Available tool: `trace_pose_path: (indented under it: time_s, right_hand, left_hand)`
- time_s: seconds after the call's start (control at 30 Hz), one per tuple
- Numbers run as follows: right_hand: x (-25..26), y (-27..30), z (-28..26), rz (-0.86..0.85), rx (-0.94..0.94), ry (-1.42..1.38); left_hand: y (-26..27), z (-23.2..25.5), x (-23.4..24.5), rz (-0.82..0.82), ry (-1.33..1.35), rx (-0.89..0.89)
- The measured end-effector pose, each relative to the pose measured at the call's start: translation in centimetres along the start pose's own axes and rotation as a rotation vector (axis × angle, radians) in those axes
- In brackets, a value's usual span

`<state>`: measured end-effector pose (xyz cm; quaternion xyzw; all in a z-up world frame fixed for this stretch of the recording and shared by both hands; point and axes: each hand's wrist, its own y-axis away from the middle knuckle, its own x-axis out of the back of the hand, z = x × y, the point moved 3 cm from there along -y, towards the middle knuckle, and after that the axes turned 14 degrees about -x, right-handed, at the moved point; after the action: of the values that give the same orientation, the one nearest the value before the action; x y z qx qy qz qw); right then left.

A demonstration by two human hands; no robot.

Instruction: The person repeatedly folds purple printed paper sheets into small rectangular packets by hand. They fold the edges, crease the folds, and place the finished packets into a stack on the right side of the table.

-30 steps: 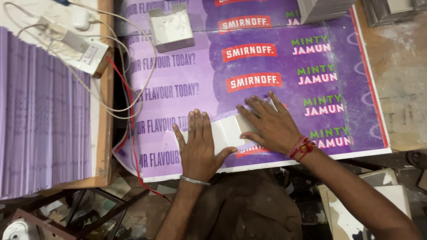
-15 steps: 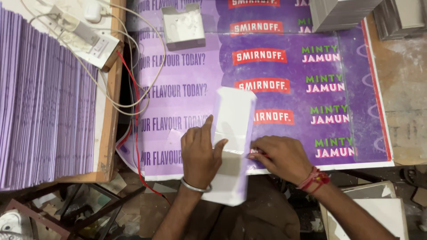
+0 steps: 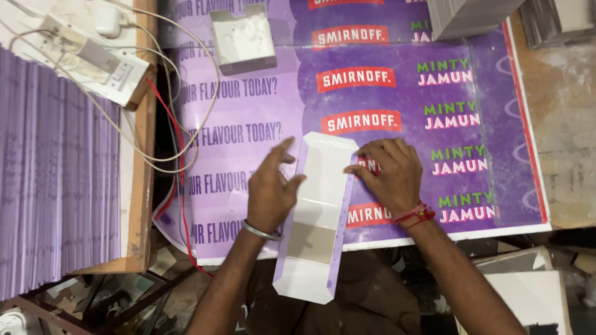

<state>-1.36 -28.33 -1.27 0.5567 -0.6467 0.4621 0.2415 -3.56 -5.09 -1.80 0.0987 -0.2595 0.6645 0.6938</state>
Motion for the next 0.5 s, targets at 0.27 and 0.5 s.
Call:
trace_pose_path:
  time_s: [0.27,0.5]
  right_hand:
    - [-1.3,-0.5,0.1,0.025,0.042,-0.006]
    - [-1.7,-0.2,0.5,0.040,0.051,0.003]
  left_hand:
    - [-4.1,-2.1,-0.3,0.108,-0.205,-0.117]
    - [-7.0,-3.0,-1.5,0.066,-0.363,0.009]
